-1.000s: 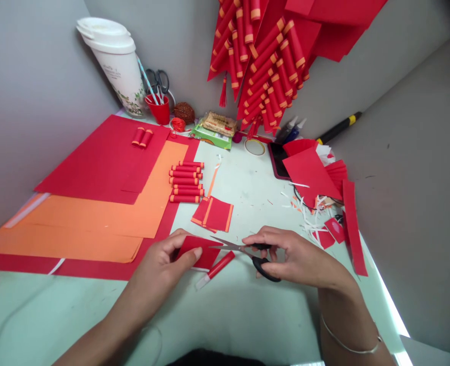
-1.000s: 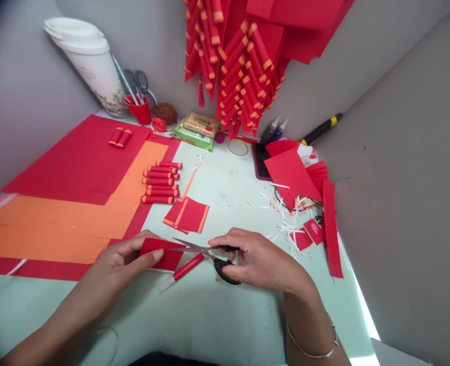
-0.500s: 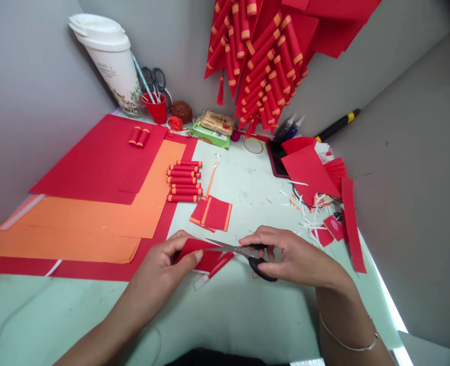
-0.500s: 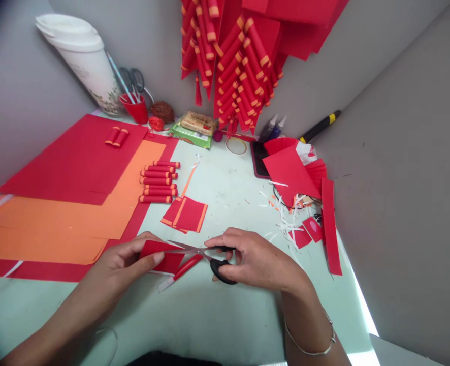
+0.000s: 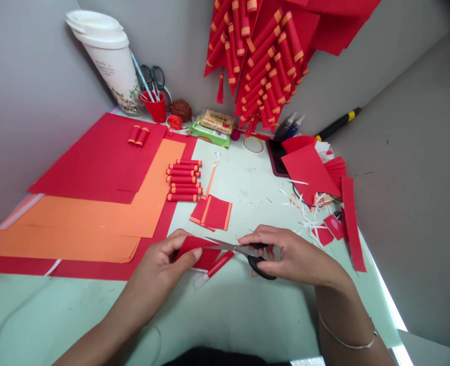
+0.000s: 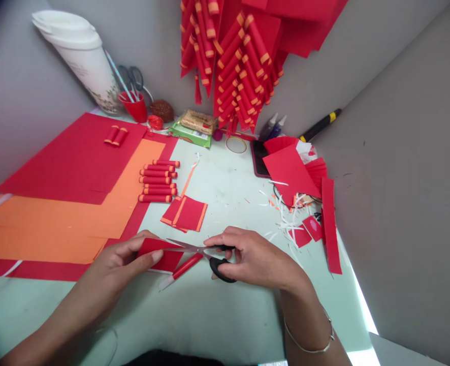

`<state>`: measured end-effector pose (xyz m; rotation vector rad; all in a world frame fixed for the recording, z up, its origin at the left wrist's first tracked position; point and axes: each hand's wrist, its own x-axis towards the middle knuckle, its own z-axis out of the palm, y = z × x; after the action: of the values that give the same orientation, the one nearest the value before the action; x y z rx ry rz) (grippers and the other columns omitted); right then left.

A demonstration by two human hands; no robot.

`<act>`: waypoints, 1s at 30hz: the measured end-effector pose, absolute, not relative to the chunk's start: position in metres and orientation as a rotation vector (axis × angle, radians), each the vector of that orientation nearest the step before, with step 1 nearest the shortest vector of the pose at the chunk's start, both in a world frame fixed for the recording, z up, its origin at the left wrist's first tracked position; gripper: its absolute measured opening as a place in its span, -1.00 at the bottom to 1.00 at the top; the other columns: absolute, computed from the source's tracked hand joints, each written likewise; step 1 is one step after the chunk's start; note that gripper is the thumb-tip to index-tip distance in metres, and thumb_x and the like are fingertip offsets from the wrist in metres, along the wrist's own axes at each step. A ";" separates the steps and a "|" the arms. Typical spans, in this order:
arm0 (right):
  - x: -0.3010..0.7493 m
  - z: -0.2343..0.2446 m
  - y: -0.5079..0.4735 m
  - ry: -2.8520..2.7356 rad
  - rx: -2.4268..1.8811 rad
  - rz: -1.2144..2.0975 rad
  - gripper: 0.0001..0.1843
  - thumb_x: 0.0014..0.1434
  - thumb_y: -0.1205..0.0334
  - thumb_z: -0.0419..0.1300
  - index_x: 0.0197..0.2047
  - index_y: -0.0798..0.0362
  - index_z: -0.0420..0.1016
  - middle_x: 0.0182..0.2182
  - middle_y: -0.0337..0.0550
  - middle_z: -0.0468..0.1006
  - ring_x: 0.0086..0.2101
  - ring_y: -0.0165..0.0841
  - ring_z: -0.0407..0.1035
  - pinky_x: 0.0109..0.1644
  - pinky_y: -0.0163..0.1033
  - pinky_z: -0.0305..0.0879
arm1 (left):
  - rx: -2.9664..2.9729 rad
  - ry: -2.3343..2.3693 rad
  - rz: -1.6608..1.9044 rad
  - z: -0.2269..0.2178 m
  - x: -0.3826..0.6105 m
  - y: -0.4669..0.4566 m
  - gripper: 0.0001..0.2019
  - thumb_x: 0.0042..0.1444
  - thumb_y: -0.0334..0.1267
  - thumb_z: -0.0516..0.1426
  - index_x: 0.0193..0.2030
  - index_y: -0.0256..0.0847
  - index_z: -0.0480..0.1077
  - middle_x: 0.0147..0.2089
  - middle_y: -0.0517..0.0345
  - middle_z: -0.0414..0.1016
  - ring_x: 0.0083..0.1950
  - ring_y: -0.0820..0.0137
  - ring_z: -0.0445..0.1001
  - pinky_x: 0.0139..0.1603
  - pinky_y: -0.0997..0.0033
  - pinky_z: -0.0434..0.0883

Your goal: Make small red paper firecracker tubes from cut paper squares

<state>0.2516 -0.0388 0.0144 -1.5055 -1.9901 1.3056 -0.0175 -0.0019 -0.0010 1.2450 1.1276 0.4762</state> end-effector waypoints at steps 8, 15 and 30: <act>0.253 0.013 -0.039 -1.970 -1.488 1.323 -0.41 0.04 0.47 0.24 0.13 -0.18 0.51 -0.23 -0.29 0.47 -0.26 -0.41 0.39 -0.15 -0.33 0.35 | 1.234 1.128 0.484 -0.001 -0.018 -0.004 -0.79 0.20 -0.02 0.17 -0.30 -0.07 0.51 -0.20 0.22 0.43 -0.05 0.23 0.46 -0.04 0.39 0.34; 0.253 0.013 -0.040 -1.956 -1.470 1.320 -0.40 0.02 0.48 0.25 0.11 -0.19 0.51 -0.24 -0.29 0.48 -0.27 -0.41 0.39 -0.18 -0.34 0.35 | 1.234 1.148 0.501 0.001 -0.017 -0.003 -0.79 0.19 -0.02 0.18 -0.30 -0.07 0.51 -0.22 0.21 0.43 -0.04 0.22 0.46 -0.06 0.40 0.34; 0.254 0.013 -0.039 -1.944 -1.473 1.324 -0.40 0.05 0.47 0.23 0.13 -0.21 0.51 -0.24 -0.29 0.48 -0.29 -0.42 0.37 -0.17 -0.32 0.33 | 1.216 1.104 0.494 -0.003 -0.019 -0.003 -0.79 0.21 -0.01 0.16 -0.30 -0.05 0.49 -0.21 0.24 0.44 -0.12 0.28 0.46 -0.05 0.40 0.36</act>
<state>0.2536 -0.0387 0.0129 -1.4730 -1.9442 1.3242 -0.0190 -0.0031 -0.0033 1.2160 1.1041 0.4939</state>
